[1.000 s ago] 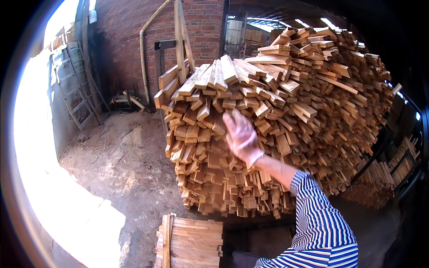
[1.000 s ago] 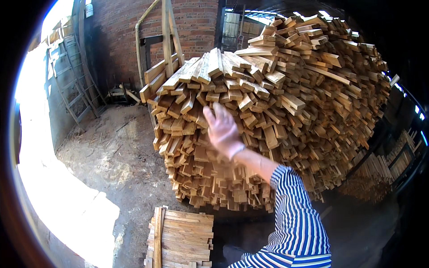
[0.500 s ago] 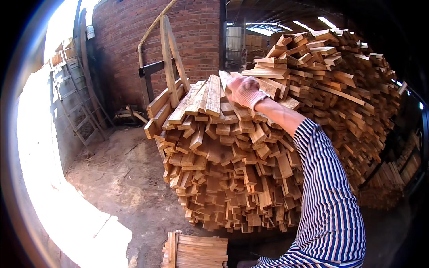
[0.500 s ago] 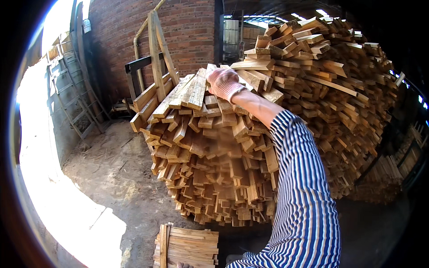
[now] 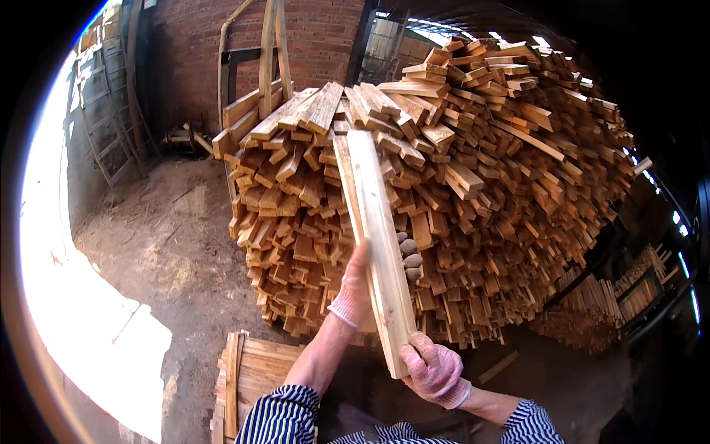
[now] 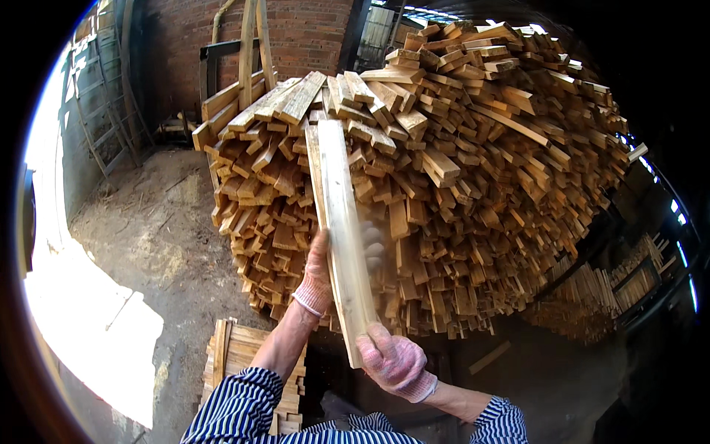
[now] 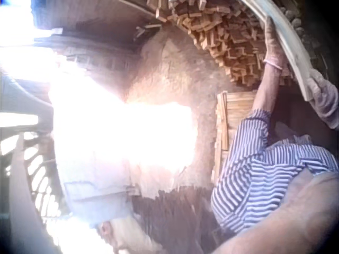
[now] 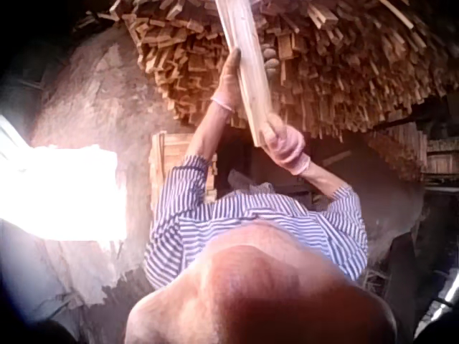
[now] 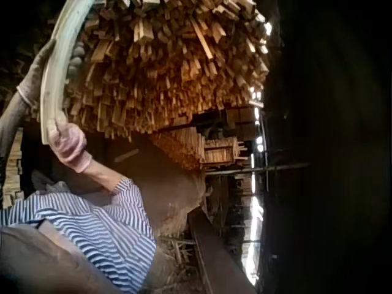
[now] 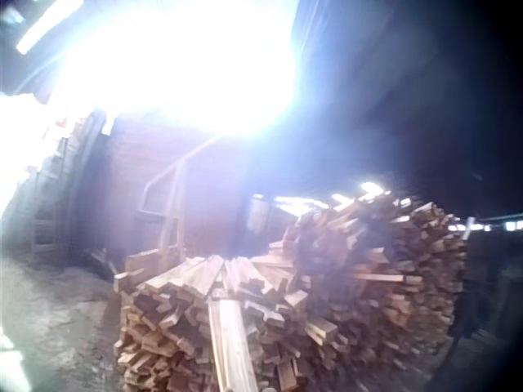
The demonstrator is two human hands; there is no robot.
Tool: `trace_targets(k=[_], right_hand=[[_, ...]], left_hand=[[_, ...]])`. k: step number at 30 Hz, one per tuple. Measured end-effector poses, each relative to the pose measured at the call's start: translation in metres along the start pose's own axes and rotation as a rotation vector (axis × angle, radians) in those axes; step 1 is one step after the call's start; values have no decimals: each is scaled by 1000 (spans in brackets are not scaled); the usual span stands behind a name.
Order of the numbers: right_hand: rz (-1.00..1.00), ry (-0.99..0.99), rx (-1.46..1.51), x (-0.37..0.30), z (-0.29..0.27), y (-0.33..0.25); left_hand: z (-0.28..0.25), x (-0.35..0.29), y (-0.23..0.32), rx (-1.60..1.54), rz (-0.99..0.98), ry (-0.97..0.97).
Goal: The person sits on the ground and repeatedly picks up small wooden planks from a pile, arranging them into a neat stack. They handle the wood by hand, wearing pink gloves, and transfer the planks from a disorganized pile to a structured stack.
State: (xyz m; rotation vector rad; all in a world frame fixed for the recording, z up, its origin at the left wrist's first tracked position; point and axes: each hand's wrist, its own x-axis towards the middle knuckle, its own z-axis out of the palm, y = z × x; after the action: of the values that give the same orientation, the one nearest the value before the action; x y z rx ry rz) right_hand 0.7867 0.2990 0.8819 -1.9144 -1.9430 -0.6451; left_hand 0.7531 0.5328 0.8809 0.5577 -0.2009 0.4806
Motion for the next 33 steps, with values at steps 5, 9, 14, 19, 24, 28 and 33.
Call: trace_targets(k=[5,9,14,19,24,28,33], right_hand=[[176,-281,469,-42,-1,34],[541,-306,1307,18,95,31],[226,-791,1356,77,164,-79],[-314,-1277,750,18,284,-183],[-820,-1390,224,-95,426,-222],[-1057,-1354,161,-168,519,-235],[-1103,-1235,219,-213,604,-283]], left_hand=[[-63,-74,-71,237,-215,234],[-92,-157,-138,434,80,481],[-144,-238,-178,638,334,600],[-221,-362,-229,1290,-421,778],[-212,-540,-266,857,-758,1559],[-227,-682,-328,724,-922,1884],[-288,-780,-339,853,-1484,1993]])
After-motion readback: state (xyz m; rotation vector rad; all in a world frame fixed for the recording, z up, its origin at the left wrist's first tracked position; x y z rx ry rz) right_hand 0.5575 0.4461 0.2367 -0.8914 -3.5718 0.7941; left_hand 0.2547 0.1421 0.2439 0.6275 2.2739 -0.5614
